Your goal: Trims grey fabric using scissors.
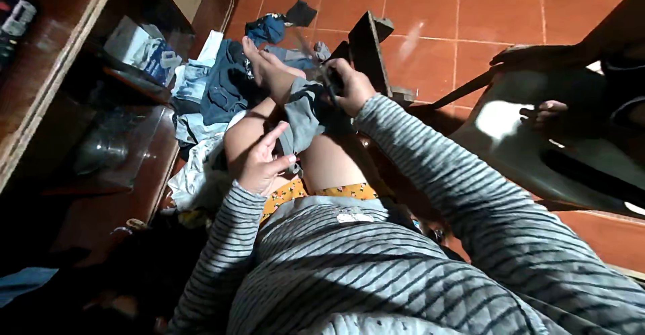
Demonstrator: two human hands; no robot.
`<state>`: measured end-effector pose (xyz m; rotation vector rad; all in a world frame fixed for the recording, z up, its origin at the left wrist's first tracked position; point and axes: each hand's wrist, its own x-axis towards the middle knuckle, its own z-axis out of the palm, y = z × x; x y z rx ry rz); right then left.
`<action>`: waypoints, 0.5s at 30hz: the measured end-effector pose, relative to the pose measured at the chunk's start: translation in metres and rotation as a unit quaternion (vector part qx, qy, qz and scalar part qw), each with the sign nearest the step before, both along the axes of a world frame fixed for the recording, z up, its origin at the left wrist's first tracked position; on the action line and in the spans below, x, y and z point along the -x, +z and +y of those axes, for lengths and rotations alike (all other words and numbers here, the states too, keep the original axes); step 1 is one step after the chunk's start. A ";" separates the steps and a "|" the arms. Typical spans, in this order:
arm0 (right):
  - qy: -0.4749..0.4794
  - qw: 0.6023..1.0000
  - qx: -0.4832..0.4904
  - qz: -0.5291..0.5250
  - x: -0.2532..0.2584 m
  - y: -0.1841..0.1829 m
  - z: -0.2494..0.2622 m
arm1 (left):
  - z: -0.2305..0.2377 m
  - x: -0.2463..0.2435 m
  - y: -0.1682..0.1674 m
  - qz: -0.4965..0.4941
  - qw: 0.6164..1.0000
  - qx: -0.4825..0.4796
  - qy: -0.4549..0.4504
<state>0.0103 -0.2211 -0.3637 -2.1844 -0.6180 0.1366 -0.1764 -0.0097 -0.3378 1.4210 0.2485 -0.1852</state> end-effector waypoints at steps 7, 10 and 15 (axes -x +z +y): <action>0.006 0.998 0.062 -0.013 -0.009 0.006 0.032 | 0.027 -0.009 0.004 -0.137 0.986 -0.085 0.051; -0.041 0.997 0.005 -0.060 -0.007 0.030 0.015 | 0.025 -0.013 0.010 -0.171 0.979 -0.081 0.077; -0.126 0.978 -0.056 -0.159 0.034 0.035 -0.055 | 0.010 -0.003 0.000 -0.245 0.964 -0.052 0.091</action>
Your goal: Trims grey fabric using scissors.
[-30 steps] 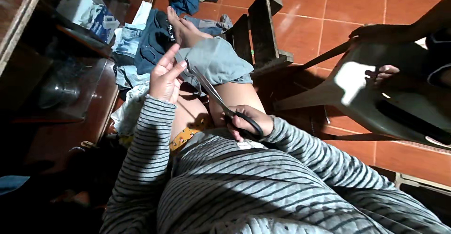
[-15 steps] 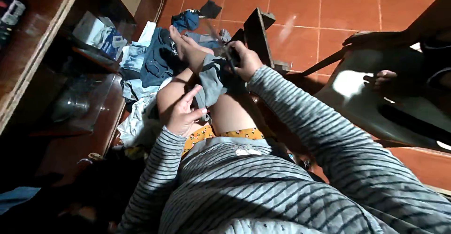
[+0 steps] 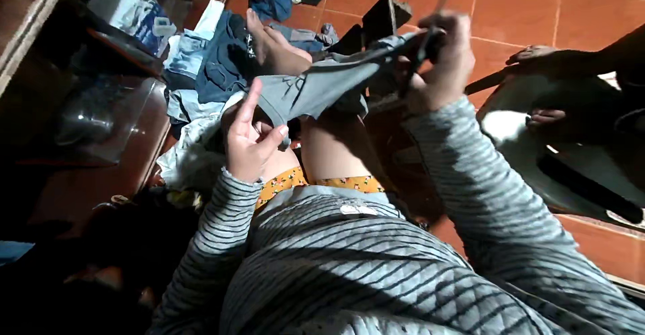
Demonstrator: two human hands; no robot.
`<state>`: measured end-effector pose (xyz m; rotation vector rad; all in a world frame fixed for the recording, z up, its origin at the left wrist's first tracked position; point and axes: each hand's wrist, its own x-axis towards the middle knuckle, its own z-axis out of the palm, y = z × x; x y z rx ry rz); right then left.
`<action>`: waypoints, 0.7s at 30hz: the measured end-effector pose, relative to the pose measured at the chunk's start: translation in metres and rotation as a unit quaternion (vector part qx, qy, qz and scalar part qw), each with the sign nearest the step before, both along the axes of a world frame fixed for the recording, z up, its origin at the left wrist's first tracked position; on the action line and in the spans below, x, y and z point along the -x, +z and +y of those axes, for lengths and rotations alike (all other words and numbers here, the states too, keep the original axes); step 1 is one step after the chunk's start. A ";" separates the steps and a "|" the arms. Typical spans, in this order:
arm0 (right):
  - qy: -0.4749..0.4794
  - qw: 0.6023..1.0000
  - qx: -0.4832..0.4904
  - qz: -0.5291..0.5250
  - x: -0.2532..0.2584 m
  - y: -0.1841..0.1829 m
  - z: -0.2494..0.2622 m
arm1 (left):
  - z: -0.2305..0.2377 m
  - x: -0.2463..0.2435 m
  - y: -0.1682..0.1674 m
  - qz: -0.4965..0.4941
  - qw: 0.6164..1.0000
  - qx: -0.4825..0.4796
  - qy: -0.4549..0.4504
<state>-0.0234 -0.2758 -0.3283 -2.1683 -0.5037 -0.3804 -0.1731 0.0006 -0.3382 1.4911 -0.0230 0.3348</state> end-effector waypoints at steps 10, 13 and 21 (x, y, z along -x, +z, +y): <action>0.314 0.811 -0.162 0.467 0.108 -0.046 -0.057 | -0.003 0.021 -0.040 0.095 0.995 0.016 0.008; 0.415 0.680 -0.172 0.579 0.110 -0.036 -0.050 | -0.005 0.020 -0.035 0.101 0.994 0.029 0.012; 0.429 0.597 -0.183 0.653 0.108 -0.035 -0.001 | -0.010 0.023 -0.034 0.103 0.995 0.002 0.019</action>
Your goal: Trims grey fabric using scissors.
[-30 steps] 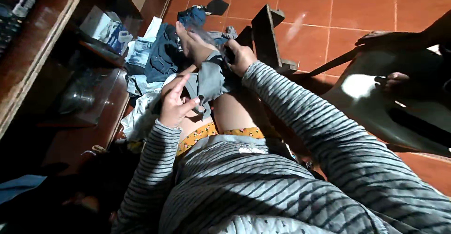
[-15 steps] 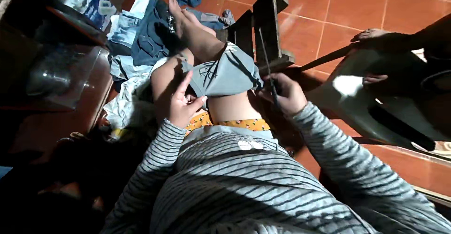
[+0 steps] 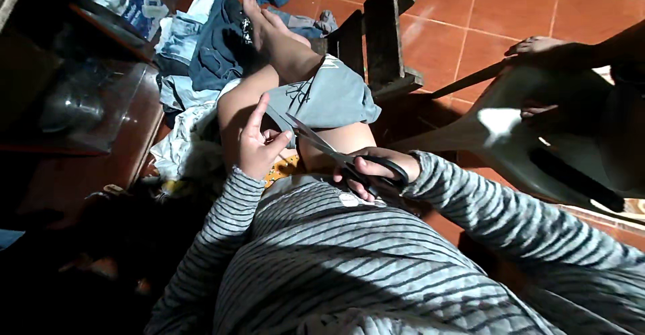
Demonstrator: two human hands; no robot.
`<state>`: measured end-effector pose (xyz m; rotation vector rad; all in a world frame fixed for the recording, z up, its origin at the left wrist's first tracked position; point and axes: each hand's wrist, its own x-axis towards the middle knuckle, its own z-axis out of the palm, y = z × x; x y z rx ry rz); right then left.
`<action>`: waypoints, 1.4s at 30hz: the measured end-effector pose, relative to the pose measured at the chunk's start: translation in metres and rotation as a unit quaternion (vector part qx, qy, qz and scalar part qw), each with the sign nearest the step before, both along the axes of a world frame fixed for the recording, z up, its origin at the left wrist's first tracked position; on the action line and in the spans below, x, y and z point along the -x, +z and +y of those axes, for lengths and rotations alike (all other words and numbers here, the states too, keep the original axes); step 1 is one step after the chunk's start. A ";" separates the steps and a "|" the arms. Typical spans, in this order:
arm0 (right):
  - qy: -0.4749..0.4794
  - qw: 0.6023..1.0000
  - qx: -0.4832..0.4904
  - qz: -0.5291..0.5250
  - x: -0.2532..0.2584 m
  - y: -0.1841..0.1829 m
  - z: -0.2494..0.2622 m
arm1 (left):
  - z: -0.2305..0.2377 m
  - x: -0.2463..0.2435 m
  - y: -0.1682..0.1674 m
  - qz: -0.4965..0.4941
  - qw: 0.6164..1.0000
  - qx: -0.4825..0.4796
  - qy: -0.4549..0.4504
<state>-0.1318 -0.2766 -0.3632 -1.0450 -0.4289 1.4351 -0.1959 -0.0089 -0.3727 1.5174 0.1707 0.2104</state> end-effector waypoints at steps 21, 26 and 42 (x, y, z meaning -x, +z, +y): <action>-0.100 0.994 0.030 -0.036 0.009 -0.009 0.049 | -0.012 0.002 0.003 0.036 0.999 -0.032 0.012; -0.122 0.990 0.047 -0.044 0.013 -0.010 0.048 | -0.011 0.002 0.001 0.023 0.999 -0.027 0.008; -0.078 0.997 -0.003 0.018 0.011 -0.011 0.030 | 0.001 -0.009 0.001 0.057 0.993 0.101 0.019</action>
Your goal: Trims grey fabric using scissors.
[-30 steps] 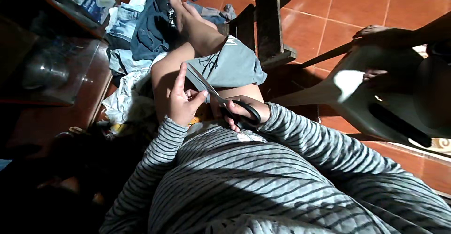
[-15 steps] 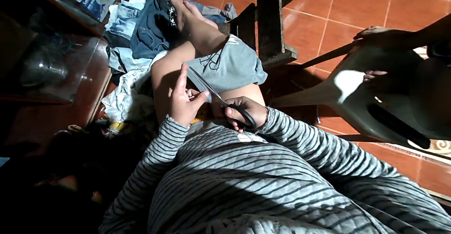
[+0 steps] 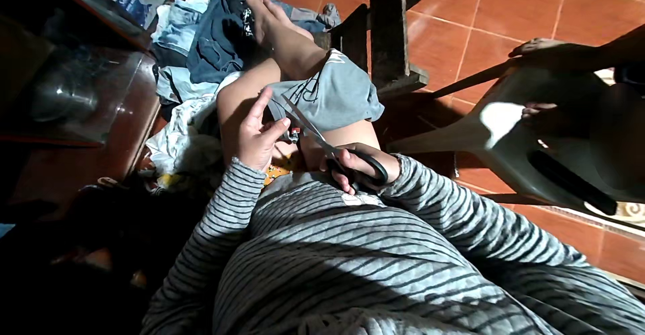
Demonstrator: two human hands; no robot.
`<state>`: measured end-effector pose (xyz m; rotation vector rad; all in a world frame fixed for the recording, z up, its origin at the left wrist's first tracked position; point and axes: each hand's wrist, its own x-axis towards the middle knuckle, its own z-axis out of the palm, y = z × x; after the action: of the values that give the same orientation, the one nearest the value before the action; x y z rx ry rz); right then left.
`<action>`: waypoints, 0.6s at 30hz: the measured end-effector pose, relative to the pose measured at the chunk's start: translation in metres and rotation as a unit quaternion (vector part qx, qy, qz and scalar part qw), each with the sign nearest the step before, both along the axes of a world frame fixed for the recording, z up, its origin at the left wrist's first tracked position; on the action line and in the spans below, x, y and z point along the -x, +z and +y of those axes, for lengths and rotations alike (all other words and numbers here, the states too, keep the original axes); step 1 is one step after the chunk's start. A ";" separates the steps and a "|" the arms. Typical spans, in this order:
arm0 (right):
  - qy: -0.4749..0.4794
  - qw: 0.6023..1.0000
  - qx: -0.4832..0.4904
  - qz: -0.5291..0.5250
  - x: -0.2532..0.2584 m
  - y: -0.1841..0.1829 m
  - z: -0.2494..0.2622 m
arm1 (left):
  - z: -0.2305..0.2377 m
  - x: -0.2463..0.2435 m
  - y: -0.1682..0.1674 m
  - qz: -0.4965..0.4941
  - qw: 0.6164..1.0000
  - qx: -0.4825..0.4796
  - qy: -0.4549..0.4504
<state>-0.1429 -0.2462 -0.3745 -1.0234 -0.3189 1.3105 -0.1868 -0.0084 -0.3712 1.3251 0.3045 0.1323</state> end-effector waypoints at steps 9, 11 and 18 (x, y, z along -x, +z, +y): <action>-0.025 1.000 0.012 0.007 0.001 0.005 0.024 | -0.012 0.008 0.001 -0.054 0.996 -0.068 0.030; -0.029 1.000 0.005 0.000 -0.001 0.002 0.030 | -0.013 0.008 0.001 -0.048 0.996 -0.066 0.032; -0.042 0.999 0.003 -0.021 0.000 -0.005 0.043 | -0.014 0.010 -0.004 -0.062 0.995 -0.078 0.027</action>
<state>-0.1425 -0.2032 -0.3794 -1.0596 -0.3020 1.2164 -0.1967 -0.0221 -0.3752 1.4577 0.2277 0.2891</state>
